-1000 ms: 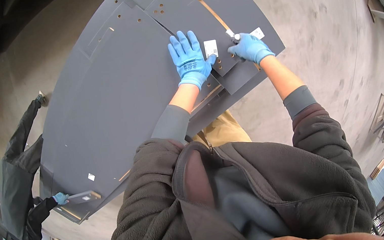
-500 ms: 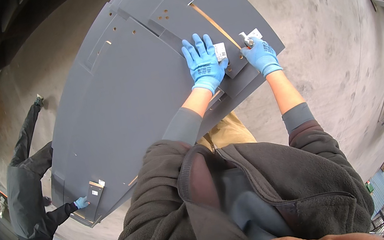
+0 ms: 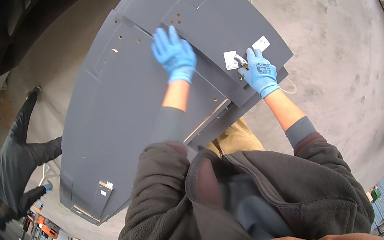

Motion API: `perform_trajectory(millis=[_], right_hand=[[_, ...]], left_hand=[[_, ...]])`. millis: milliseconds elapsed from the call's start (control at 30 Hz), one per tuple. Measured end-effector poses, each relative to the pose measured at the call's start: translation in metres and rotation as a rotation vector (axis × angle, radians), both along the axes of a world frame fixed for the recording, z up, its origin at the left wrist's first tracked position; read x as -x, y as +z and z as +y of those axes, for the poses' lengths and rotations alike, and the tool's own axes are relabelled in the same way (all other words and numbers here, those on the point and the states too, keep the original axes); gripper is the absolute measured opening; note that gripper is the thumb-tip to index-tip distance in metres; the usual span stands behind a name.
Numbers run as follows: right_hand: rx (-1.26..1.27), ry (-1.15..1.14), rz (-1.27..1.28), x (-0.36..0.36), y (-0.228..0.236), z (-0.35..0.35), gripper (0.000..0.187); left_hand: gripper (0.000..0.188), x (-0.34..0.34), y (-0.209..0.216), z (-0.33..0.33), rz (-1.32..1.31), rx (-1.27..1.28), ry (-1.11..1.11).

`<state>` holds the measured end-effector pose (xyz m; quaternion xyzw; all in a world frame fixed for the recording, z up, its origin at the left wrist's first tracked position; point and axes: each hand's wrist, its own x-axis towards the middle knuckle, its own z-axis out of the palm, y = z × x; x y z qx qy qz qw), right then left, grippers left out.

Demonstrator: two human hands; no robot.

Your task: The person lifts and stacks large gray panels on a workbench, using a handheld tool to mark or align them. They repeatedly lift panels, place them in a stack, and adjust alignment while a coworker assists nearby.

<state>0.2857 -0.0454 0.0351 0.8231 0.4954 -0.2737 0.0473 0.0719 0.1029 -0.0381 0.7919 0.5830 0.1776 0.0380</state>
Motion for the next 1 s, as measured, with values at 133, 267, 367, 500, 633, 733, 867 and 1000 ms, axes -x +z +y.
perform_trajectory(millis=[133, 267, 367, 500, 633, 733, 867, 1000], right_hand=[[0.004, 0.031, 0.008, -0.001, 0.005, -0.001, 0.072], [-0.009, 0.128, -0.043, 0.006, 0.007, -0.004, 0.088], [0.034, 0.167, -0.07, 0.014, 0.006, -0.007, 0.103], [0.089, 0.141, -0.066, 0.016, 0.003, -0.018, 0.101], [0.15, 0.09, -0.023, 0.013, 0.0, -0.033, 0.1], [0.141, 0.091, -0.047, 0.013, -0.005, -0.04, 0.097], [0.13, 0.119, -0.069, 0.015, -0.012, -0.043, 0.095], [0.107, 0.103, -0.053, 0.015, -0.014, -0.043, 0.095]], left_hand=[[0.045, 0.037, -0.006, 0.093, 0.116, 0.099, -0.036], [0.086, 0.035, 0.006, 0.154, -0.029, 0.409, 0.266], [0.12, 0.003, 0.009, 0.169, 0.091, 0.545, 0.468], [0.144, -0.038, 0.014, 0.185, 0.12, 0.634, 0.605], [0.147, -0.063, 0.021, 0.19, 0.067, 0.63, 0.489], [0.143, -0.075, 0.02, 0.192, 0.092, 0.606, 0.405], [0.136, -0.08, 0.01, 0.207, 0.175, 0.485, 0.095], [0.126, -0.083, -0.001, 0.226, 0.483, 0.28, -0.365]])
